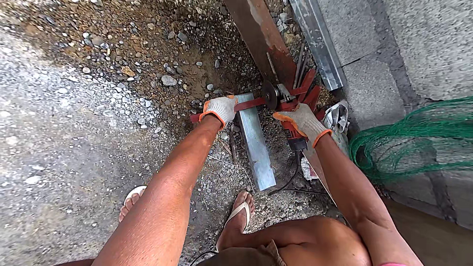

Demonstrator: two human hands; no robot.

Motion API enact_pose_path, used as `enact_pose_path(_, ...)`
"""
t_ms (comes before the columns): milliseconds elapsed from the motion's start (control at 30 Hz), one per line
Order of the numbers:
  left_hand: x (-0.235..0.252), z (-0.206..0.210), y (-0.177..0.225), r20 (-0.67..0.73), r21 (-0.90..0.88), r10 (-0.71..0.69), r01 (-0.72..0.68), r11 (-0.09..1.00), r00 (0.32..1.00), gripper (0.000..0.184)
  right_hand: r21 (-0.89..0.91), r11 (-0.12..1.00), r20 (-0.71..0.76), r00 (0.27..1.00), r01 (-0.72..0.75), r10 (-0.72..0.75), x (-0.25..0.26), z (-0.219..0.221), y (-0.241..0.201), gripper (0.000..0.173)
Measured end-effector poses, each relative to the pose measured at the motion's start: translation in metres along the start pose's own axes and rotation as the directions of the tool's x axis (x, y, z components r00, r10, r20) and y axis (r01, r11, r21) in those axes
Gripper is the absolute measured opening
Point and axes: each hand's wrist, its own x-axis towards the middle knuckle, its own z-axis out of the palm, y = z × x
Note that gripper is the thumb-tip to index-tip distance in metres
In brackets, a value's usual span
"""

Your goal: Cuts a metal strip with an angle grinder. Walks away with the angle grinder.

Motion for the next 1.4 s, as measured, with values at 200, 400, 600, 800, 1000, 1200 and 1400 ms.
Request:
enact_pose_path(200, -0.002, -0.001, 0.000, 0.010, -0.015, -0.009, 0.009, 1.000, 1.000, 0.035, 0.027, 1.000, 0.006, 1.000, 0.000, 0.000, 0.004, 0.002, 0.003, 0.066)
enact_pose_path(400, 0.000, 0.002, -0.002, -0.004, -0.022, 0.005, -0.005, 1.000, 1.000, 0.036, 0.029, 0.999, 0.006, 1.000, 0.015, -0.015, 0.004, 0.003, 0.001, 0.060)
enact_pose_path(600, 0.002, 0.004, -0.003, -0.020, -0.013, 0.016, -0.016, 1.000, 1.000, 0.036, 0.006, 1.000, 0.009, 1.000, 0.026, -0.026, 0.004, 0.002, 0.001, 0.060)
enact_pose_path(800, 0.001, 0.002, -0.003, -0.012, -0.016, 0.001, -0.001, 1.000, 1.000, 0.037, 0.027, 0.999, -0.010, 1.000, 0.028, -0.028, -0.020, 0.003, -0.010, 0.053)
enact_pose_path(1000, 0.000, 0.002, -0.002, -0.004, -0.025, 0.002, -0.002, 1.000, 1.000, 0.040, -0.012, 1.000, 0.000, 1.000, 0.011, -0.011, -0.006, 0.002, 0.000, 0.062)
enact_pose_path(1200, -0.001, 0.001, -0.003, -0.004, -0.041, 0.010, -0.010, 0.999, 1.000, 0.037, 0.001, 1.000, -0.014, 1.000, 0.014, -0.014, -0.001, 0.005, -0.002, 0.062)
enact_pose_path(1400, 0.000, 0.002, -0.004, -0.013, -0.043, 0.019, -0.019, 0.999, 1.000, 0.037, -0.061, 0.998, 0.021, 1.000, 0.025, -0.024, -0.003, -0.002, -0.003, 0.060)
